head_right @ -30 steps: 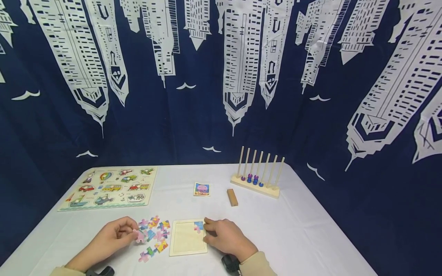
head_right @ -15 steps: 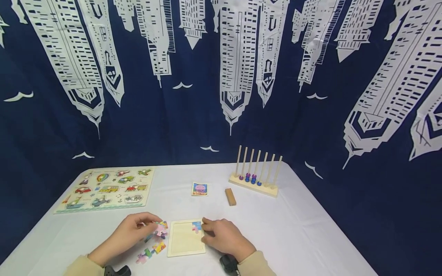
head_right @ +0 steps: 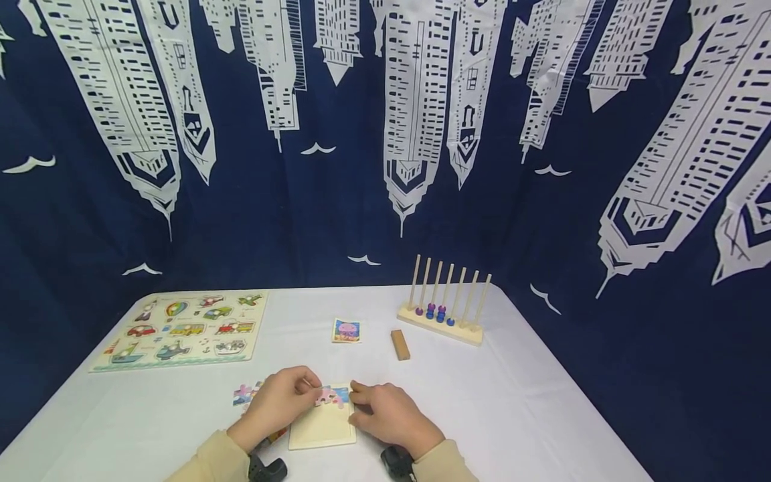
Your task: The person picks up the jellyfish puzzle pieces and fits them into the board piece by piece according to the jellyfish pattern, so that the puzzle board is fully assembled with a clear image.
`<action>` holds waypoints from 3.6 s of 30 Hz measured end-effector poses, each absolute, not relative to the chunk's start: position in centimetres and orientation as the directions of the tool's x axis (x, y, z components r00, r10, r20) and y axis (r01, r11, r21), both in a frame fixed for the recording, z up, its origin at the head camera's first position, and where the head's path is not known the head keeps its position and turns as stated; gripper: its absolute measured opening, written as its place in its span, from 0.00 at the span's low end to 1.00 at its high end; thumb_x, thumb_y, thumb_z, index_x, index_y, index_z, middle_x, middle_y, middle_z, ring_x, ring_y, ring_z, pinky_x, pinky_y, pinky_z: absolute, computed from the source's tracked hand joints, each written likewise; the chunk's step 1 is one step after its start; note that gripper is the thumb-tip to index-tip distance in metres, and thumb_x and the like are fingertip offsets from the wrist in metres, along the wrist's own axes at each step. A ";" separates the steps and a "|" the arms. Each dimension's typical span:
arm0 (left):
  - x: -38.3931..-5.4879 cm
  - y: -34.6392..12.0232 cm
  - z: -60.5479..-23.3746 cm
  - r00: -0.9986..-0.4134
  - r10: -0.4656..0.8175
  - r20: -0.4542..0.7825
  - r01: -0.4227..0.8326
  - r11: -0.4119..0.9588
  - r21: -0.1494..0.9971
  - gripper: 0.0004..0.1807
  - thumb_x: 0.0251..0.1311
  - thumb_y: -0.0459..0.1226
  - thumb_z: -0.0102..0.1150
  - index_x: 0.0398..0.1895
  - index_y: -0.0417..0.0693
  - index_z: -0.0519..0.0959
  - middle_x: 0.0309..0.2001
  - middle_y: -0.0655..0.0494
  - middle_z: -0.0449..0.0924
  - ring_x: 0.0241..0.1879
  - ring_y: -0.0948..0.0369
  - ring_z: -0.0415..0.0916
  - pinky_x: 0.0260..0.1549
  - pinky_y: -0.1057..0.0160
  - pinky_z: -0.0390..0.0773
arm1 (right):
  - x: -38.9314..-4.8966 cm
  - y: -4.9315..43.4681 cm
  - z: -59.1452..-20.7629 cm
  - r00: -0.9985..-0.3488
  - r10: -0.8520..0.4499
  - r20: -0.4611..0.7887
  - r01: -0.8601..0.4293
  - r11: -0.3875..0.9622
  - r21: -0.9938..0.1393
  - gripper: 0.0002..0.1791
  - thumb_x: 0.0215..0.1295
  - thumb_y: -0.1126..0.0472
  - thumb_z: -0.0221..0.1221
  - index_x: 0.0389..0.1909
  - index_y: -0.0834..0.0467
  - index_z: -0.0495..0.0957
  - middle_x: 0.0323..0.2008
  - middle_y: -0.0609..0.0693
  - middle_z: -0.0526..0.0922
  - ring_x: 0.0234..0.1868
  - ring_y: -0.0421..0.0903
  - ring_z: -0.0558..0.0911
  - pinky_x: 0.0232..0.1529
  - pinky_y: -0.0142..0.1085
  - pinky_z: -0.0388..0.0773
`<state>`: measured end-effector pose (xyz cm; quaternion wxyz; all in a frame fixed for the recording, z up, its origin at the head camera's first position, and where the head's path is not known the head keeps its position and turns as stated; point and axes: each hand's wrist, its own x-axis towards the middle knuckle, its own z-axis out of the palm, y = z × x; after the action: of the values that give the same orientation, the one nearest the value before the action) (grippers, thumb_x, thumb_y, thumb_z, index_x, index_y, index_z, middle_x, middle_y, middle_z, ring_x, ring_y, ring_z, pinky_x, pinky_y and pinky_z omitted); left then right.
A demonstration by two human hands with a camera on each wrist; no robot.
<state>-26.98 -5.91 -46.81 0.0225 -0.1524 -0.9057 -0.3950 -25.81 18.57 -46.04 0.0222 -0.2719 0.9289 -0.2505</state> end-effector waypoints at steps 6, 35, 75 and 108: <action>-27.0 -5.9 -47.4 -0.955 0.223 0.194 0.295 0.686 0.665 0.04 0.61 0.43 0.70 0.36 0.61 0.83 0.29 0.67 0.84 0.30 0.67 0.78 0.29 0.61 0.76 | -25.8 18.3 -45.9 -0.853 -0.515 0.086 -0.490 0.732 -0.472 0.22 0.66 0.52 0.67 0.58 0.57 0.85 0.65 0.50 0.81 0.65 0.52 0.80 0.63 0.49 0.77; -26.6 -5.1 -48.3 -0.830 0.349 0.435 0.517 0.774 0.366 0.07 0.59 0.46 0.73 0.41 0.64 0.91 0.40 0.70 0.83 0.31 0.72 0.78 0.26 0.71 0.72 | -26.0 18.5 -46.0 -0.850 -0.520 0.090 -0.496 0.730 -0.471 0.22 0.67 0.51 0.66 0.58 0.57 0.84 0.65 0.52 0.80 0.64 0.55 0.81 0.62 0.52 0.78; -27.0 -13.6 -42.9 -0.979 -0.129 0.158 0.084 0.450 0.889 0.14 0.72 0.47 0.60 0.49 0.52 0.87 0.44 0.54 0.88 0.31 0.60 0.75 0.30 0.67 0.75 | -25.7 18.1 -45.9 -0.831 -0.543 0.120 -0.533 0.717 -0.449 0.22 0.68 0.52 0.66 0.59 0.57 0.84 0.65 0.52 0.81 0.64 0.56 0.80 0.62 0.52 0.77; -24.4 -17.9 -46.8 -0.997 -0.005 0.072 0.047 0.723 0.689 0.05 0.64 0.36 0.66 0.40 0.57 0.87 0.49 0.55 0.88 0.44 0.60 0.82 0.47 0.47 0.80 | -25.6 18.4 -45.9 -0.848 -0.518 0.111 -0.505 0.729 -0.461 0.23 0.66 0.52 0.66 0.59 0.59 0.84 0.66 0.52 0.80 0.66 0.58 0.78 0.63 0.53 0.76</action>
<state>-24.38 -17.90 -46.79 0.0345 -0.0113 -0.9275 -0.3719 -25.59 18.40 -45.94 0.0127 -0.2751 0.9298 -0.2442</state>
